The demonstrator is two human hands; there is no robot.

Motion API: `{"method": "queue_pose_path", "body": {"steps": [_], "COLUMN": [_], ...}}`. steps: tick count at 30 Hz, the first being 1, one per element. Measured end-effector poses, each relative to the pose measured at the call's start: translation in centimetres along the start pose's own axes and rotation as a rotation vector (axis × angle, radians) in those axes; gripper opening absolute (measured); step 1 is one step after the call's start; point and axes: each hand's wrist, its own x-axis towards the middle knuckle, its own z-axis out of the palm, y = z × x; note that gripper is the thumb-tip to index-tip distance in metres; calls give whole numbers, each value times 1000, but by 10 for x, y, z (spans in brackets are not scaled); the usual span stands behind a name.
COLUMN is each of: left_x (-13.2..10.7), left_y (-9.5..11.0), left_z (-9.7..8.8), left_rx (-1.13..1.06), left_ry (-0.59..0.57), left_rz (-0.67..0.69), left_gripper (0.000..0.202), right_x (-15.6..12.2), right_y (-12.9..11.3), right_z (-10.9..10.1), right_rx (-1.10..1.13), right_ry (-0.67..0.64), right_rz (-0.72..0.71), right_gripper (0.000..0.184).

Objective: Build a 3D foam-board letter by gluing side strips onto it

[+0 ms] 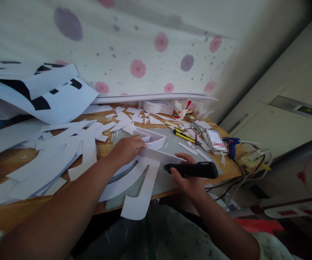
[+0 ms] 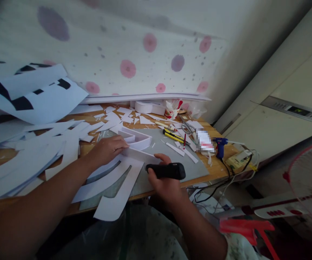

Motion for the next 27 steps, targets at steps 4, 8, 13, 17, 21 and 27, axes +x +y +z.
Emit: {"method": "queue_pose_path", "body": {"steps": [4,8,13,17,21,27], "left_x": [0,0,1,1,1,2], "left_y": [0,0,2,2,2,2], "left_z": [0,0,0,-1,-1,0], "left_rx": [-16,-22,-36,-46,-55,-60], "left_ry": [1,2,-7,-8,-8,-11], "left_rz": [-1,-10,-17,-21,-23,-34], "left_gripper": [19,19,20,19,20,21], "right_x": [3,7,8,6,5,5], "right_y": [3,3,2,2,1,1], "right_z": [12,15,17,19,19,19], "right_rx": [-25,-87,-76,-98,-140,-153], "right_ry": [35,-10,-30,-24,-36,-33], "right_rz": [-5,21,23,12,15,33], "right_gripper": [14,15,17,18,18,18]}}
